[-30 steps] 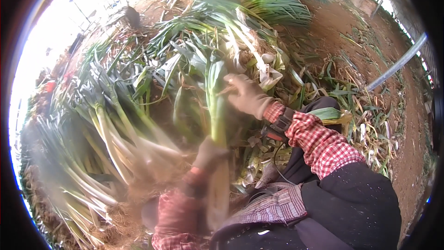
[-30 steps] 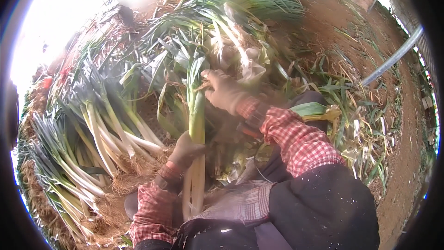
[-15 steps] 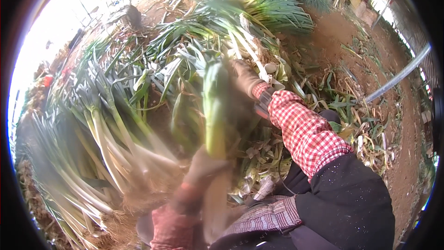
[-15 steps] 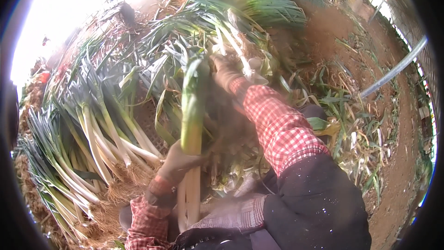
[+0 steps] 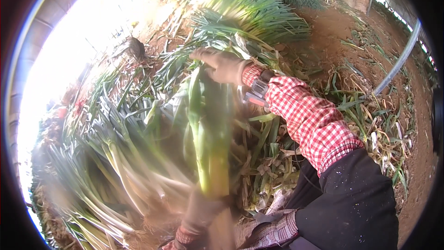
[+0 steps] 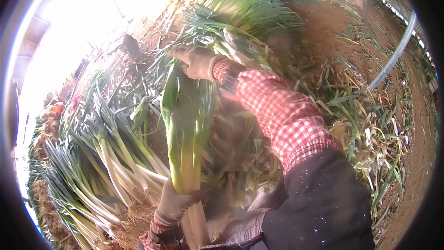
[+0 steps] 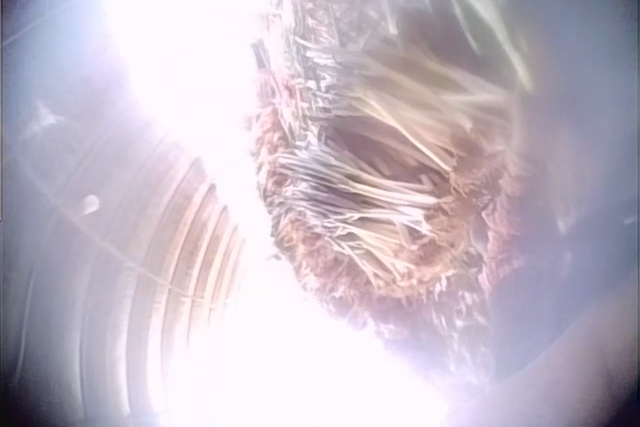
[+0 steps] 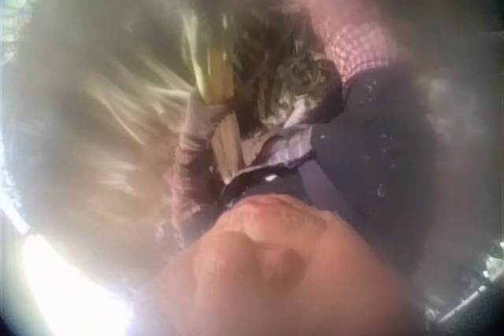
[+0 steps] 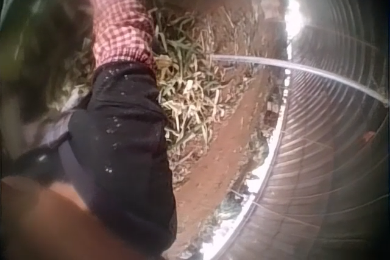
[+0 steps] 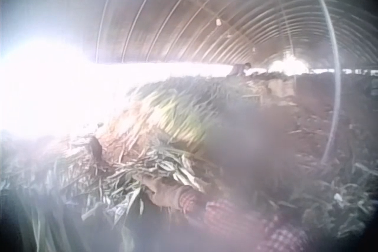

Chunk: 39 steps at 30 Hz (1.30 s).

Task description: The person cleans leeks by hand, peeling off the outer layers of skin and leaves one at a time, shaking them, and placing them onto a pile.

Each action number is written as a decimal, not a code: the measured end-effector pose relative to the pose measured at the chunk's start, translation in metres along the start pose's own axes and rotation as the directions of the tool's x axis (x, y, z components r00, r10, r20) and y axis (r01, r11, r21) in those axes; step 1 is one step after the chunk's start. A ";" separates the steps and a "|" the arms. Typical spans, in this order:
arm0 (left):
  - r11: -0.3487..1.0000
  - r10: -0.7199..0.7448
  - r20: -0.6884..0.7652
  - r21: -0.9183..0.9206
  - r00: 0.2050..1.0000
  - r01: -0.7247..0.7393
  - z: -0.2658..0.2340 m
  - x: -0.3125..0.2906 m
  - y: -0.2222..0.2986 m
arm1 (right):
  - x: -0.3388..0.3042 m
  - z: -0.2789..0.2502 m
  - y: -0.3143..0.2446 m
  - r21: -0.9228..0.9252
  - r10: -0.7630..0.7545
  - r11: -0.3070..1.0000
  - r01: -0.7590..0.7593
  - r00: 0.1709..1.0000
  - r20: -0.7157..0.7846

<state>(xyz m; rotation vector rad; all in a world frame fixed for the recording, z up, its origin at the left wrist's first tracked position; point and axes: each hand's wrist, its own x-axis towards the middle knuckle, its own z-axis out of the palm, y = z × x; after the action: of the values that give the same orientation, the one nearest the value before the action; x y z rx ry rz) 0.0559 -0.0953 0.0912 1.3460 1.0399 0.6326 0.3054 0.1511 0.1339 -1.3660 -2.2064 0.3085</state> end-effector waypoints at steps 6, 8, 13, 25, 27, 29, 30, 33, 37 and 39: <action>0.999 0.021 0.015 0.046 1.000 -0.022 0.006 -0.003 0.015 | -0.006 -0.020 0.023 -0.152 0.221 0.970 -0.190 0.950 0.220; 0.999 0.006 0.008 0.041 1.000 -0.007 0.003 -0.005 0.012 | -0.017 -0.018 0.031 -0.086 0.159 0.985 -0.147 0.975 0.154; 0.995 -0.083 0.036 0.053 0.996 0.081 0.011 -0.001 0.010 | -0.041 -0.004 0.069 0.076 0.111 0.991 -0.107 0.993 -0.049; 0.999 -0.017 0.040 0.041 0.999 0.015 0.022 -0.004 0.012 | -0.042 0.019 0.016 -0.101 -0.282 0.959 0.264 0.922 -0.264; 0.994 -0.106 0.007 0.021 0.994 0.105 0.015 -0.011 0.019 | -0.032 0.024 -0.010 -0.088 0.172 0.981 -0.174 0.985 -0.035; 0.998 -0.050 0.230 -0.025 0.972 0.058 0.060 0.015 0.037 | -0.055 -0.037 0.192 -0.028 0.265 0.913 -0.406 0.645 -0.717; 0.999 -0.051 0.129 0.003 0.990 0.051 0.040 0.009 0.028 | -0.040 -0.025 0.170 0.329 0.581 0.804 -0.495 0.534 -0.615; 0.996 -0.089 -0.027 0.024 0.996 0.089 0.008 -0.011 0.018 | -0.060 -0.048 0.085 0.223 0.730 0.662 -0.715 0.549 -0.407; 0.990 -0.121 -0.006 -0.076 0.993 0.120 0.012 -0.005 0.030 | -0.119 -0.053 0.070 -0.415 0.319 0.836 -0.359 0.933 -0.164; 0.990 -0.107 0.005 -0.091 0.994 0.107 0.017 -0.003 0.035 | -0.120 -0.025 0.070 -0.092 0.032 0.995 -0.042 0.994 -0.105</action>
<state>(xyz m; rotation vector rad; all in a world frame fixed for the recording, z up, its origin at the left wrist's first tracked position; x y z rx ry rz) 0.0758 -0.1006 0.1239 1.2026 1.0632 0.5928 0.4150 0.0760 0.0864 -1.4412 -2.1359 0.1443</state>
